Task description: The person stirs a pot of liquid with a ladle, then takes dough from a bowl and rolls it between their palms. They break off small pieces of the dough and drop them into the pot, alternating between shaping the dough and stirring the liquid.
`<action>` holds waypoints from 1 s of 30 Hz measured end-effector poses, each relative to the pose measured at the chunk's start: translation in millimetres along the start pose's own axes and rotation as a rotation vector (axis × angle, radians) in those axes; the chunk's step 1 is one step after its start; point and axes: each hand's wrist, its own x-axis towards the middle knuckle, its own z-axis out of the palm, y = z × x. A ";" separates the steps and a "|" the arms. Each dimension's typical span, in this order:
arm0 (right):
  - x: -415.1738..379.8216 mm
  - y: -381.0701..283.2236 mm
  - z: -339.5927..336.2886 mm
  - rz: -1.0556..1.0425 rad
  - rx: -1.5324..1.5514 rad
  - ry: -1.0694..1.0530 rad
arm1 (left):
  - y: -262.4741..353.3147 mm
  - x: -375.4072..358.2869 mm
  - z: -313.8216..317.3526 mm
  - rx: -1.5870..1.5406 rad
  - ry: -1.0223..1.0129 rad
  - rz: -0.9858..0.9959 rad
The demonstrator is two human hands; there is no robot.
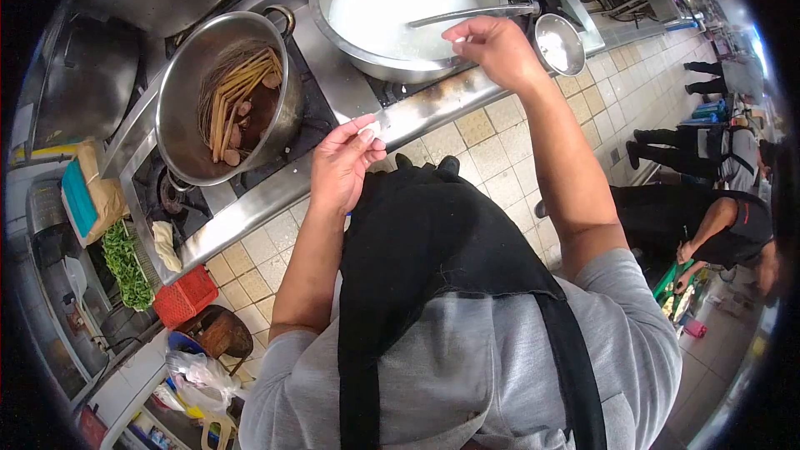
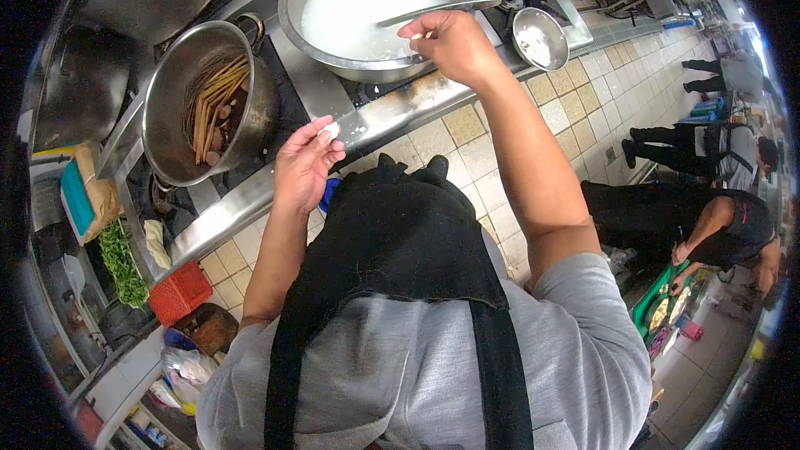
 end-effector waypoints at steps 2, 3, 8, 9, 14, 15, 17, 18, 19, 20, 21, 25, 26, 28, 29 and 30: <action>5.9 -0.2 2.4 -0.016 -0.217 0.004 | -0.8 0.4 0.2 0.064 0.049 -0.014; 8.7 1.7 5.0 -0.018 -0.215 0.000 | 0.0 0.2 1.4 0.065 0.054 -0.013; -1.1 -4.6 28.6 -0.313 -0.398 0.137 | 7.0 -1.2 10.2 0.090 0.127 -0.017; -11.1 -13.6 34.3 -0.369 -0.290 -0.017 | 6.7 -0.9 10.7 0.090 0.130 -0.015; -53.2 -29.3 79.8 -0.609 -0.134 -0.197 | 3.6 2.1 14.2 0.031 0.106 0.038; -54.5 -27.7 84.7 -0.608 -0.134 -0.196 | 3.2 2.0 16.5 0.032 0.104 0.037; -56.0 -24.5 89.8 -0.583 -0.134 -0.181 | 3.6 2.5 21.5 0.031 0.154 0.072; -55.8 -22.8 90.2 -0.582 -0.135 -0.178 | 3.4 2.5 20.5 0.032 0.150 0.071; -55.0 -21.3 90.1 -0.597 -0.142 -0.186 | 3.0 2.1 18.1 0.049 0.128 0.047; -54.4 -20.5 89.8 -0.612 -0.150 -0.194 | 3.0 2.0 16.4 0.066 0.105 0.023; -55.3 -21.6 89.5 -0.610 -0.151 -0.191 | 3.2 1.6 16.2 0.067 0.102 0.020; -57.8 -27.7 88.6 -0.580 -0.141 -0.181 | 4.3 0.7 15.7 0.061 0.080 -0.001; -58.0 -28.2 88.6 -0.579 -0.118 -0.178 | 5.0 0.5 15.5 0.054 0.067 -0.006; -56.6 -26.3 85.7 -0.581 -0.070 -0.169 | 6.7 0.2 15.5 0.040 0.037 0.000; -56.3 -25.0 83.3 -0.585 -0.022 -0.161 | 8.0 0.1 15.8 0.025 0.009 0.006; -57.2 -24.2 80.8 -0.587 -0.024 -0.164 | 10.5 0.2 16.2 0.022 0.009 0.009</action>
